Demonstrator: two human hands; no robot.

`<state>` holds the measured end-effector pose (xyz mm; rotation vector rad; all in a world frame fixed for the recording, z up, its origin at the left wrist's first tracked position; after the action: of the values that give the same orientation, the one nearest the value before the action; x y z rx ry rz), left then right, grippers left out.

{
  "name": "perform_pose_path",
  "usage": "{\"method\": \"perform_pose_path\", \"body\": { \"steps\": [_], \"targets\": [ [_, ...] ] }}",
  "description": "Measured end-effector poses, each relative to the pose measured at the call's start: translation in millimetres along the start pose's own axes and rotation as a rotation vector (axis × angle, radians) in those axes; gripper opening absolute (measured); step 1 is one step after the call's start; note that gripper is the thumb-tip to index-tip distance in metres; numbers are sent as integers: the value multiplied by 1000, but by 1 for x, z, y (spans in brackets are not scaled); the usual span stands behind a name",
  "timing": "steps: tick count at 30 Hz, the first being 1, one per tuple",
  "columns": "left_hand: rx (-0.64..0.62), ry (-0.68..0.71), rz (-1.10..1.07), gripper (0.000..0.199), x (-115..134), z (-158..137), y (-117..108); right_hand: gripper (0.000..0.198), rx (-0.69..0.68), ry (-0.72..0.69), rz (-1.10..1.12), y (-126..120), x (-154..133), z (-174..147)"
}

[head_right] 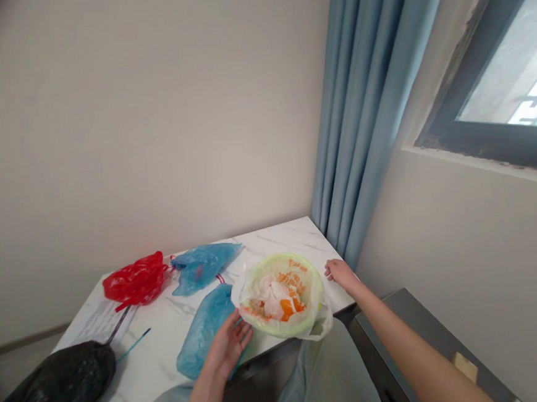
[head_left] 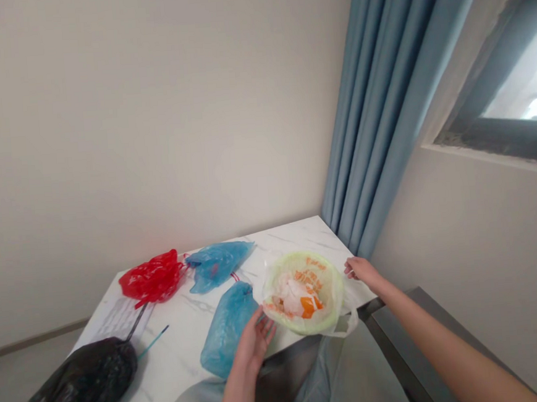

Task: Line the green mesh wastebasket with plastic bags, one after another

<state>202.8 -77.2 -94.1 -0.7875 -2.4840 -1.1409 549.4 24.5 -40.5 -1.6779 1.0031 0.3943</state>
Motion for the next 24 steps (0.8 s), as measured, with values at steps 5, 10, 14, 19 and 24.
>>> {"method": "perform_pose_path", "body": {
  "steps": [5, 10, 14, 19, 24],
  "targets": [
    [-38, -12, -39, 15, -24, -12, -7, 23, -209, 77, 197, 25, 9, 24],
    [-34, 32, 35, 13, -27, -12, -3, 24, -384, 64, 305, 44, 1, 38],
    [-33, 69, 76, 14, -25, -10, -5, 26, -505, 53, 405, 47, 2, 43],
    [7, 92, 88, 15, -21, -9, -8, 26, -475, 38, 459, 47, 13, 37],
    [37, 129, 24, 11, -17, -14, 3, 31, -261, 14, 486, 58, 10, 22]
  ]
}}
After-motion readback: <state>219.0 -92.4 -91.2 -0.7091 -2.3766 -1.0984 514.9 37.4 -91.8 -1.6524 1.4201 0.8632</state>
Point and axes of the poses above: each hand's wrist, its own z-axis towards the middle knuckle, its own y-axis out of the palm, x = y × z, the point moved 2 cm from there along z, towards the middle knuckle, and after that the axes turned 14 degrees about -z, right-handed, at the moved point
